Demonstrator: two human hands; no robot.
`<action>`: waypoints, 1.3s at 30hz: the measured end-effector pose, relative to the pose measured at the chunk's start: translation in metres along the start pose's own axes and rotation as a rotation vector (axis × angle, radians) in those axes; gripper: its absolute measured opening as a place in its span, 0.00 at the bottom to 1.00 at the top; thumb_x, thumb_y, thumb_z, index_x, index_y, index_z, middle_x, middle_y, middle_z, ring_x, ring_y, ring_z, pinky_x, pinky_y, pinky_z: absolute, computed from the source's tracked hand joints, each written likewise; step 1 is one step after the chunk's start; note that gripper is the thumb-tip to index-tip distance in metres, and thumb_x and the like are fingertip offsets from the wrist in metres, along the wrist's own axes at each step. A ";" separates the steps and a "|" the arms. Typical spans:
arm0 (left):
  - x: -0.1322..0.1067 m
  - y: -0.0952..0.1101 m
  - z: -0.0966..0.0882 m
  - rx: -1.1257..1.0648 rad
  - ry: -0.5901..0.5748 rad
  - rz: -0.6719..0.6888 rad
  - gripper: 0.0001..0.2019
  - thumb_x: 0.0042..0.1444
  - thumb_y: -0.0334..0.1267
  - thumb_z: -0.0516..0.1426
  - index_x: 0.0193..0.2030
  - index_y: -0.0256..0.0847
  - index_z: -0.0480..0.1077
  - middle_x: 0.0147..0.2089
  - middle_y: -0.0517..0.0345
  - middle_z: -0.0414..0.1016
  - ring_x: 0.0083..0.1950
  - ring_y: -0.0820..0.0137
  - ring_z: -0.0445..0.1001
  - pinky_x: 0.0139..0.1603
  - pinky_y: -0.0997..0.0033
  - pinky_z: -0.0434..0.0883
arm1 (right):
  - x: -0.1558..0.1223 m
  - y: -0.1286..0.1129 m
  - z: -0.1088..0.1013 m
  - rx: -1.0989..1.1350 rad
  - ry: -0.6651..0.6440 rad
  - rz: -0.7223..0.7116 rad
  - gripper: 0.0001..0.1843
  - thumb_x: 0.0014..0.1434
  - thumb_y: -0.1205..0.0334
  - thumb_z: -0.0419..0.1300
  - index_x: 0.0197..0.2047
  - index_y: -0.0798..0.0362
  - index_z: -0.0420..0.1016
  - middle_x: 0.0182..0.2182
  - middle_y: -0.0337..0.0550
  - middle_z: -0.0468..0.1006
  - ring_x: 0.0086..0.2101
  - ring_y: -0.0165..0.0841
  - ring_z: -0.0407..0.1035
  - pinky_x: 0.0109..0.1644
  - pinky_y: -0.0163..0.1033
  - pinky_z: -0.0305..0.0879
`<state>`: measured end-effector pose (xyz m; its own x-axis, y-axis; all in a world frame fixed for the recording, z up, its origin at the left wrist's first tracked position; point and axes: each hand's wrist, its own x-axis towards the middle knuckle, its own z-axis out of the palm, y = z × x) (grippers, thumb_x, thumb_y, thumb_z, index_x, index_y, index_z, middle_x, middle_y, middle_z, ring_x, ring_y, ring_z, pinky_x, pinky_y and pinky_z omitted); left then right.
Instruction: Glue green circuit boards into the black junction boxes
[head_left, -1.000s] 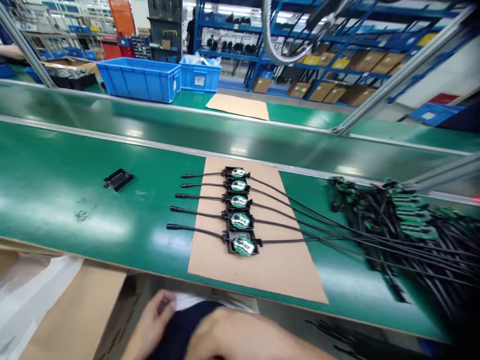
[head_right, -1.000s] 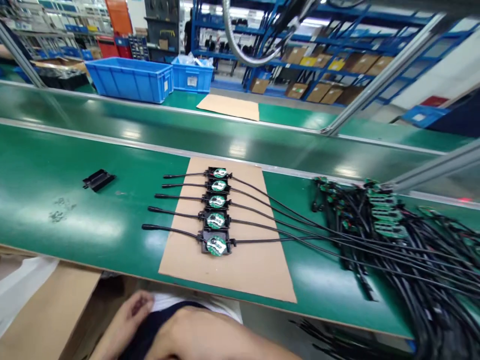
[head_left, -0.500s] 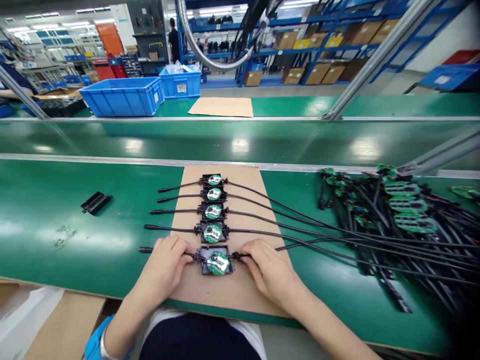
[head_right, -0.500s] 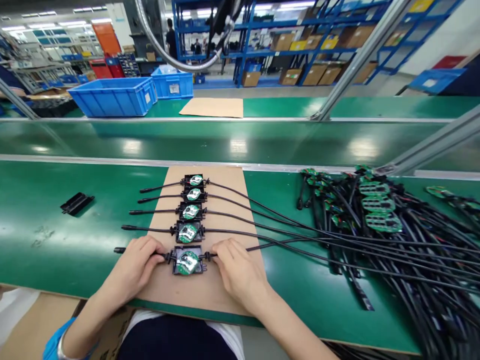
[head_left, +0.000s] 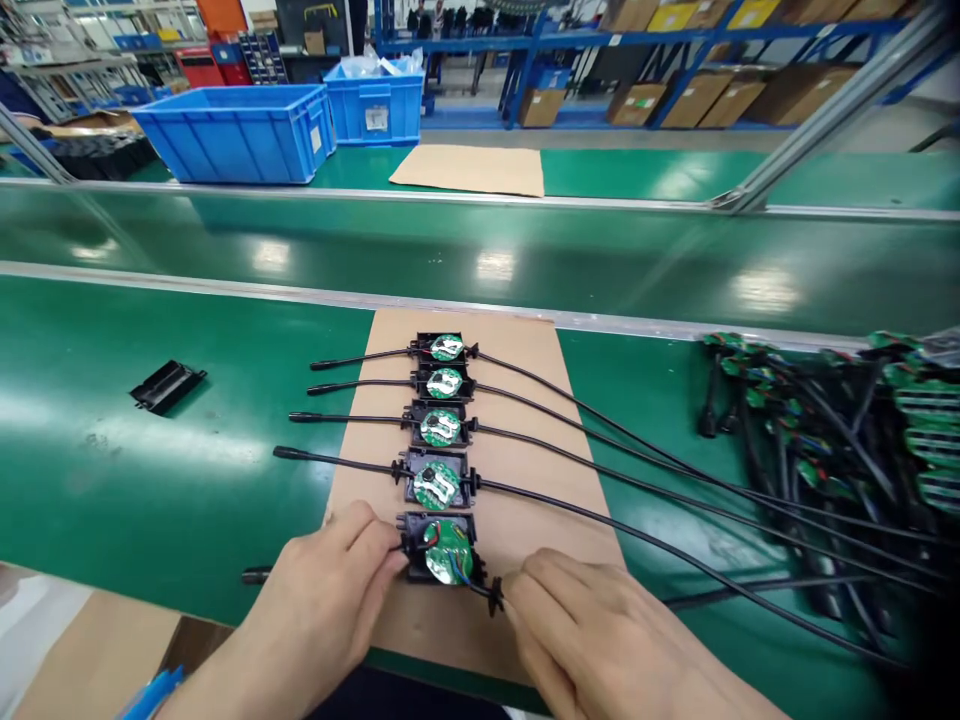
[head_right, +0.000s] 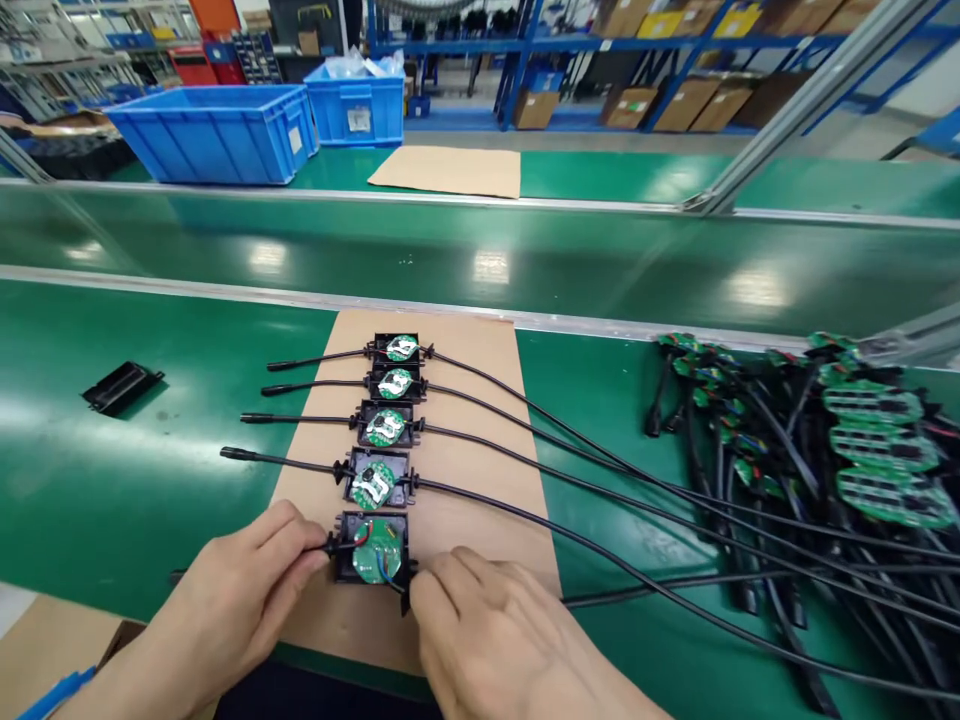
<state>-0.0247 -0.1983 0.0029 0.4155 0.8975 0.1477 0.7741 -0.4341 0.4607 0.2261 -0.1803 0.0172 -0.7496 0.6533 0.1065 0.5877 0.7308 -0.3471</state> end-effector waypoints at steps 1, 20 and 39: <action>0.001 0.000 0.002 0.012 -0.006 -0.003 0.10 0.66 0.33 0.44 0.41 0.43 0.65 0.34 0.58 0.68 0.28 0.69 0.70 0.25 0.71 0.69 | 0.003 0.001 0.001 -0.001 -0.007 -0.001 0.10 0.57 0.74 0.48 0.29 0.51 0.62 0.25 0.39 0.67 0.24 0.33 0.62 0.25 0.38 0.52; 0.017 -0.004 -0.004 -0.217 -0.266 -0.230 0.11 0.64 0.34 0.45 0.39 0.43 0.67 0.37 0.58 0.71 0.36 0.67 0.72 0.35 0.68 0.70 | 0.046 -0.006 -0.006 -0.191 -0.319 0.063 0.22 0.51 0.64 0.54 0.50 0.52 0.74 0.29 0.43 0.77 0.25 0.37 0.68 0.24 0.43 0.45; 0.005 0.003 0.011 0.093 0.084 0.092 0.11 0.61 0.23 0.48 0.44 0.37 0.67 0.32 0.56 0.67 0.32 0.70 0.66 0.32 0.72 0.69 | 0.033 0.001 0.009 -0.081 -0.136 0.080 0.16 0.53 0.62 0.56 0.45 0.51 0.77 0.30 0.44 0.77 0.26 0.36 0.70 0.28 0.40 0.57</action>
<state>-0.0153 -0.1956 -0.0044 0.4485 0.8551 0.2602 0.7771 -0.5169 0.3591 0.1990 -0.1594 0.0118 -0.7303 0.6815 -0.0473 0.6659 0.6946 -0.2722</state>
